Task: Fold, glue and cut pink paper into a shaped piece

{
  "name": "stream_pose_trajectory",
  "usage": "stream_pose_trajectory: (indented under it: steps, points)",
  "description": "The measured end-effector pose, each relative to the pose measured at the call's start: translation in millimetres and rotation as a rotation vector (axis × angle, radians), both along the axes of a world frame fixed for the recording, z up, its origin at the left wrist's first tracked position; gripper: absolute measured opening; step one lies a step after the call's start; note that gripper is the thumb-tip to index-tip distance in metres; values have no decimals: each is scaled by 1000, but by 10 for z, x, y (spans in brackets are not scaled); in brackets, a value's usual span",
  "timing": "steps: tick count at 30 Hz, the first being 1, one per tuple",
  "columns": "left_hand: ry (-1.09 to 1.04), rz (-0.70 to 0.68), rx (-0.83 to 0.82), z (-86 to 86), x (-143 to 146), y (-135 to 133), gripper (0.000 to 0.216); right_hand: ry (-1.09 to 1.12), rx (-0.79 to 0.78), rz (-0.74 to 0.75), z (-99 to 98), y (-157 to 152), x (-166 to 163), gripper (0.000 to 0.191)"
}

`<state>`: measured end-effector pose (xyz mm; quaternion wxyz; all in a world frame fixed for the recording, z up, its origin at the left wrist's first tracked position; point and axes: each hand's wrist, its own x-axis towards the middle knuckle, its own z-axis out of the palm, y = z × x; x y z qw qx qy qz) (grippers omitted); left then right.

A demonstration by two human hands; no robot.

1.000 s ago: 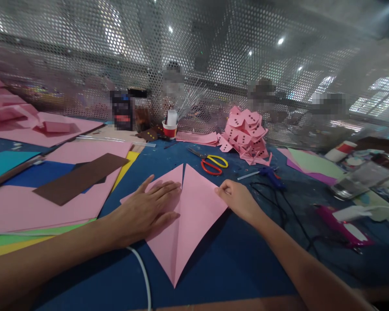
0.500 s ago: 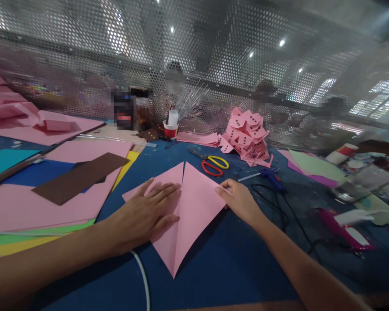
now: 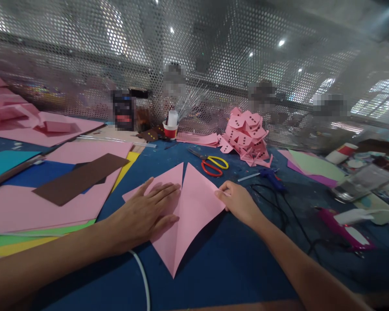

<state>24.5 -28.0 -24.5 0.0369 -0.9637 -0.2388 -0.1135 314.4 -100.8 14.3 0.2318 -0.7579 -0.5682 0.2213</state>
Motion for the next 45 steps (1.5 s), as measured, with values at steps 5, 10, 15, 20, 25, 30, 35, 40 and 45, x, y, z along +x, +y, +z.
stream_pose_trajectory:
  steps: [5,10,15,20,25,30,35,40,45]
  points:
    - [-2,10,-4,19,9,-27,68,12,14,22,-21,5,34,16]
    - [-12,3,-21,40,14,11,67,110,48,31,-93,24,96,23]
    - [-6,20,-22,57,15,98,67,158,68,20,-112,35,97,31]
    - [13,-1,8,68,-1,29,66,183,71,5,-121,52,74,22]
    - [40,27,22,47,-5,-35,63,201,71,8,-128,55,61,19]
    - [43,27,23,64,8,-40,62,160,71,18,-102,21,48,17]
    - [35,20,30,53,7,-26,61,149,58,47,-64,-10,30,15]
    - [57,20,19,58,4,-19,62,160,40,53,-22,-15,11,13]
    - [52,33,-2,78,10,-30,64,172,40,53,-27,-14,30,11]
